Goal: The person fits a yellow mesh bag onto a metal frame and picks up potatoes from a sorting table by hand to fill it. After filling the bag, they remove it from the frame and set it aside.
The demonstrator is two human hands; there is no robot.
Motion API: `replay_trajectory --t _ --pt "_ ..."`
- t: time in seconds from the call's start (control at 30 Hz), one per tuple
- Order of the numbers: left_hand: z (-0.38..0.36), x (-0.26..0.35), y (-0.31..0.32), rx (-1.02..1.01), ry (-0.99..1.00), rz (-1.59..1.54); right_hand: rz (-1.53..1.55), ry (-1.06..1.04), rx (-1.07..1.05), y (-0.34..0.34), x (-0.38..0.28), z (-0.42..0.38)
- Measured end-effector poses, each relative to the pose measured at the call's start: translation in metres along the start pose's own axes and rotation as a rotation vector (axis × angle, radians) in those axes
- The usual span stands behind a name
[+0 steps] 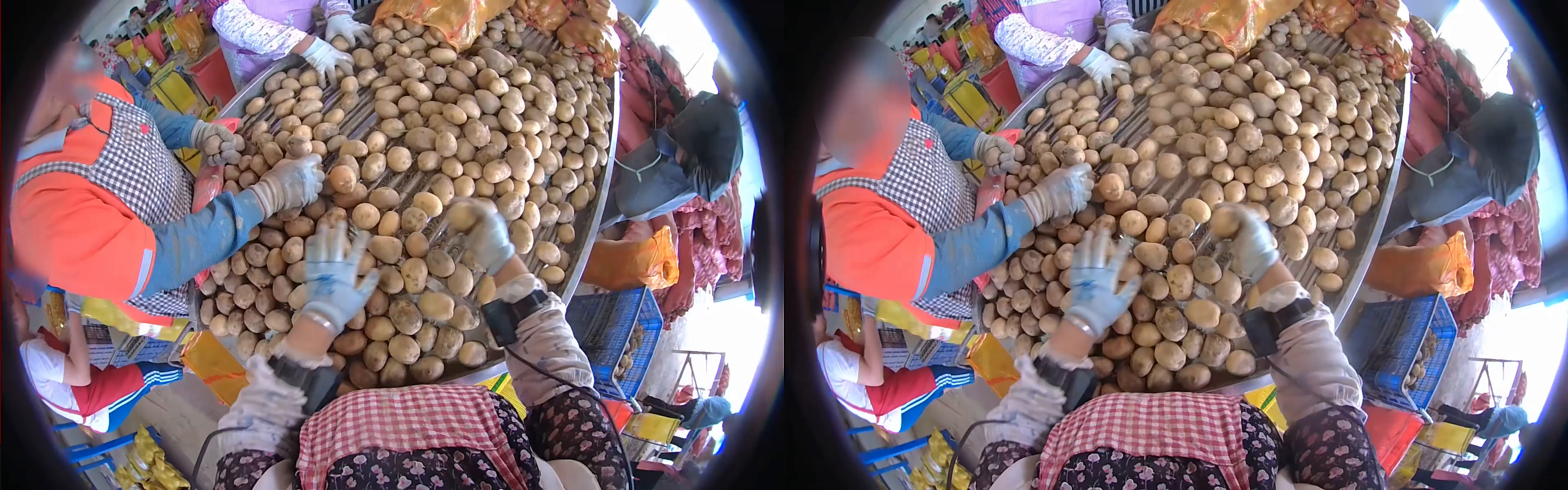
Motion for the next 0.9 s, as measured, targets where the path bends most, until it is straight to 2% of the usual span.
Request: replay_trajectory --t 0.03,0.07,0.13,0.17,0.2,0.23,0.27,0.33,0.37,0.4,0.47,0.5,0.53,0.6,0.63,0.67,0.73,0.77,0.8,0.87,0.9 --pt "0.005 0.012 0.027 -0.144 0.025 -0.054 0.306 0.065 0.065 -0.005 -0.007 0.002" --pt "0.01 0.024 0.047 -0.285 0.055 -0.107 0.386 0.042 -0.005 0.002 -0.028 0.001" --pt "0.002 0.056 0.038 -0.262 0.177 -0.233 0.174 -0.001 0.229 -0.033 -0.052 0.017" --pt "0.006 0.061 0.026 -0.243 0.235 -0.245 0.173 -0.003 0.231 -0.031 -0.061 0.027" --pt "0.013 0.054 0.03 -0.246 0.234 -0.246 -0.344 -0.148 0.316 -0.029 -0.083 0.033" --pt "0.018 0.047 0.042 -0.416 0.212 -0.509 -0.86 -0.288 0.387 -0.02 -0.098 0.036" --pt "0.023 0.044 0.052 -0.585 0.183 -0.77 -0.853 -0.282 0.384 -0.02 -0.095 0.043" --pt "0.061 0.031 0.034 -0.17 0.234 -0.613 -1.78 -0.443 0.383 0.006 -0.093 0.057" --pt "0.084 0.025 0.028 -0.107 0.204 -0.438 -1.859 -0.287 0.542 0.007 -0.091 0.065" --pt "0.098 0.022 0.021 -0.046 0.172 -0.265 -1.857 -0.285 0.532 0.011 -0.096 0.073" --pt "0.084 0.027 0.055 -0.068 0.207 -0.161 -2.0 0.08 0.381 0.012 -0.095 0.096" --pt "0.082 0.031 0.056 -0.081 0.246 -0.052 -2.0 0.161 0.35 0.019 -0.102 0.094" --pt "0.072 0.033 0.063 -0.217 0.194 -0.091 -2.043 0.189 0.318 0.027 -0.107 0.09" --pt "0.053 0.045 0.044 -0.289 0.383 -0.248 -2.141 0.267 0.193 0.029 -0.105 0.098" --pt "0.047 0.047 0.037 -0.307 0.412 -0.397 -2.138 0.275 0.183 0.025 -0.098 0.101" --pt "0.049 0.04 0.033 -0.311 0.409 -0.398 -2.164 0.206 0.154 0.025 -0.091 0.107" --pt "0.068 0.007 0.03 -0.386 0.23 -0.53 -2.194 0.121 0.119 0.026 -0.086 0.111" --pt "0.086 -0.013 -0.003 0.006 0.223 -0.391 -2.123 0.125 0.142 0.025 -0.083 0.107" --pt "0.091 -0.047 0.001 0.216 0.047 -0.203 -2.051 0.127 0.163 0.027 -0.078 0.101" --pt "0.079 -0.072 0.035 0.16 -0.11 0.037 -1.942 0.194 0.116 0.033 -0.074 0.075" --pt "0.07 -0.06 0.042 0.067 -0.033 -0.019 -1.95 0.083 0.144 0.018 -0.061 0.077"
Point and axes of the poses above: each hand's wrist, its own z-axis towards the middle knuckle, its own y-axis out of the palm, x = y × z, the point moved 7 cm from there along z, towards the middle knuckle, and after that the axes turned 5 degrees about y, right-handed, at the moved point
